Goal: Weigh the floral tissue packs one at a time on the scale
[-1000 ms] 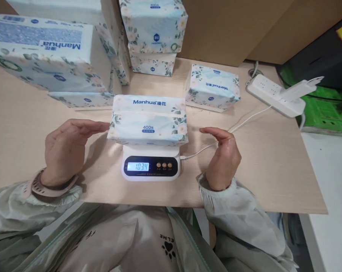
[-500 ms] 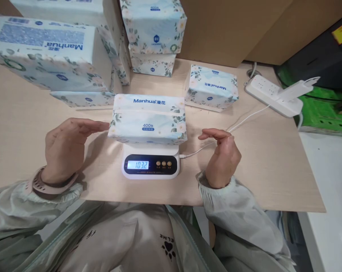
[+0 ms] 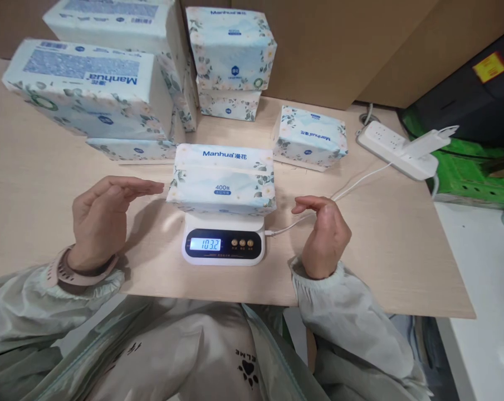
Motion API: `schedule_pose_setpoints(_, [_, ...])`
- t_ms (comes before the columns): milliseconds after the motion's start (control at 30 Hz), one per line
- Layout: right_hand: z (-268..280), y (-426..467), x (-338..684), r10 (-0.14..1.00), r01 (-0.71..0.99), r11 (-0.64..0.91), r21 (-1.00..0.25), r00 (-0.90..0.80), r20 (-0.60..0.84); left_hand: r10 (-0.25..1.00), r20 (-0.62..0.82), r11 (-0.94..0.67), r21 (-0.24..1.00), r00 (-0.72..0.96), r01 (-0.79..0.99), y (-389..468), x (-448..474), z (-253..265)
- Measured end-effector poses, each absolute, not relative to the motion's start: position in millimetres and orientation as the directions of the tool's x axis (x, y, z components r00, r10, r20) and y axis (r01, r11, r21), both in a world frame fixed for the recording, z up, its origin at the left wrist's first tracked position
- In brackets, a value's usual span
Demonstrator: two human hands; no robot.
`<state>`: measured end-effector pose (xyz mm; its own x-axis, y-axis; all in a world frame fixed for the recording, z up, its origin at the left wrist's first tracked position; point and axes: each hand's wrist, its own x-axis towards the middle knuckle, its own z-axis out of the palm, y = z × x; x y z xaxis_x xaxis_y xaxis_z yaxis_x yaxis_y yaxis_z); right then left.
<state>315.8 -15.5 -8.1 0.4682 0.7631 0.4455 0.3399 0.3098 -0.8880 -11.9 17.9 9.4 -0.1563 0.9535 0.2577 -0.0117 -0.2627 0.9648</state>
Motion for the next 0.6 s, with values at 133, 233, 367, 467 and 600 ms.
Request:
schedule_pose_setpoints(133, [-5.4,-16.9,315.3,0.794,0.346,0.315,-0.884,0.414,0.445,0.943,0.283,-0.285,0.959,-0.173,0.013,15.8,-12.4,12.8])
schedule_pose_setpoints(233, [-5.3,-16.1,318.5,0.807,0.340,0.315,-0.886,0.396,0.439,0.960,0.219,-0.222,0.975,-0.176,0.006,10.0,-14.8,24.6])
schedule_pose_setpoints(367, [-4.6,-14.5,321.4,0.792,0.346,0.287,-0.893,0.439,0.425,0.989,0.105,-0.107,0.994,-0.101,-0.020,-1.0,-20.6,39.5])
schedule_pose_setpoints(467, [-1.6,-17.5,318.2,0.871,0.352,0.252,-0.902,0.325,0.370,0.999,0.016,-0.017,1.000,0.044,0.010,-5.8,-21.0,43.5])
schedule_pose_setpoints(600, [8.7,-17.1,307.8,0.975,0.324,0.204,-0.924,0.014,0.220,0.966,-0.052,0.055,0.998,0.252,-0.006,-0.8,-6.5,53.2])
